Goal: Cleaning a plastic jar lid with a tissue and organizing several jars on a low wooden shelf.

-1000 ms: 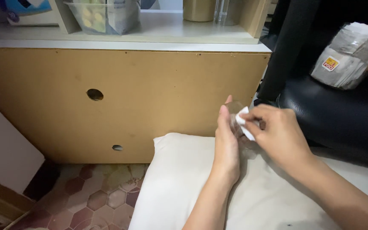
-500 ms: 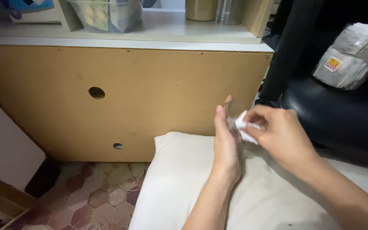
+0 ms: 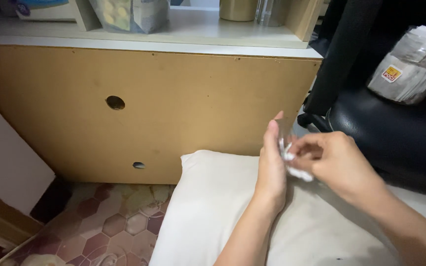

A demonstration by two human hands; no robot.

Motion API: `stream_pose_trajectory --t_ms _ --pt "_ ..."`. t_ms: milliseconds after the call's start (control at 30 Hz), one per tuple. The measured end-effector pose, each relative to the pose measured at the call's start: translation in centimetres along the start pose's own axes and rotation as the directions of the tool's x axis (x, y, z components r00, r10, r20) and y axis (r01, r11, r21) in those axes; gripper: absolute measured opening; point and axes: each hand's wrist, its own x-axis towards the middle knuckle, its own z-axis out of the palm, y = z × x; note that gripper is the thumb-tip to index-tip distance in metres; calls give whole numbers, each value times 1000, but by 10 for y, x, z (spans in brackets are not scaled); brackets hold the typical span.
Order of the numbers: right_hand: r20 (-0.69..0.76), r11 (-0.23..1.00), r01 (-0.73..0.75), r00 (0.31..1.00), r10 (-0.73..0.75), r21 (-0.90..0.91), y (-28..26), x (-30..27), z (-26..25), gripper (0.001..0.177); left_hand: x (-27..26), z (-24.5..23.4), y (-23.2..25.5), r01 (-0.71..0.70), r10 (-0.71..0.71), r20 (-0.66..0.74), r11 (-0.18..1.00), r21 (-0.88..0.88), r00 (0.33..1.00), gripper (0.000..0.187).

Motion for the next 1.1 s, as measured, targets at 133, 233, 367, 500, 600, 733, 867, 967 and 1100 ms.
stream_pose_trajectory --t_ms 133,233,367,500,600,733,867,967,1100 --pt "229 961 -85 973 23 265 1 4 -5 22 1 7 -3 -42 42 26 999 8 999 75" --pt "60 946 28 997 -50 322 -26 7 1 21 -5 12 3 101 -91 64 979 -179 994 77" --pt "-175 997 78 982 -72 29 -23 7 9 22 -5 6 13 39 -37 20 996 -86 999 78" --pt "93 988 -106 989 117 -112 -17 0 -3 27 -4 3 8 13 -9 35 995 -99 999 77" --pt "186 983 -13 982 -21 182 -8 -2 -6 27 -4 12 11 105 -98 55 981 -165 994 76" --pt "49 947 38 997 -57 318 -32 4 1 25 -8 13 12 172 -164 62 971 -165 985 79" --pt "-174 979 194 964 -202 -62 -30 6 2 23 -7 6 15 89 -85 31 984 -156 996 76" --pt "-1 962 53 998 -56 -267 -48 -5 -8 22 -7 6 10 85 -79 45 981 -176 996 76" --pt "71 987 79 995 -70 -138 -62 -18 -14 26 3 4 -16 43 -4 136 957 -287 991 79"
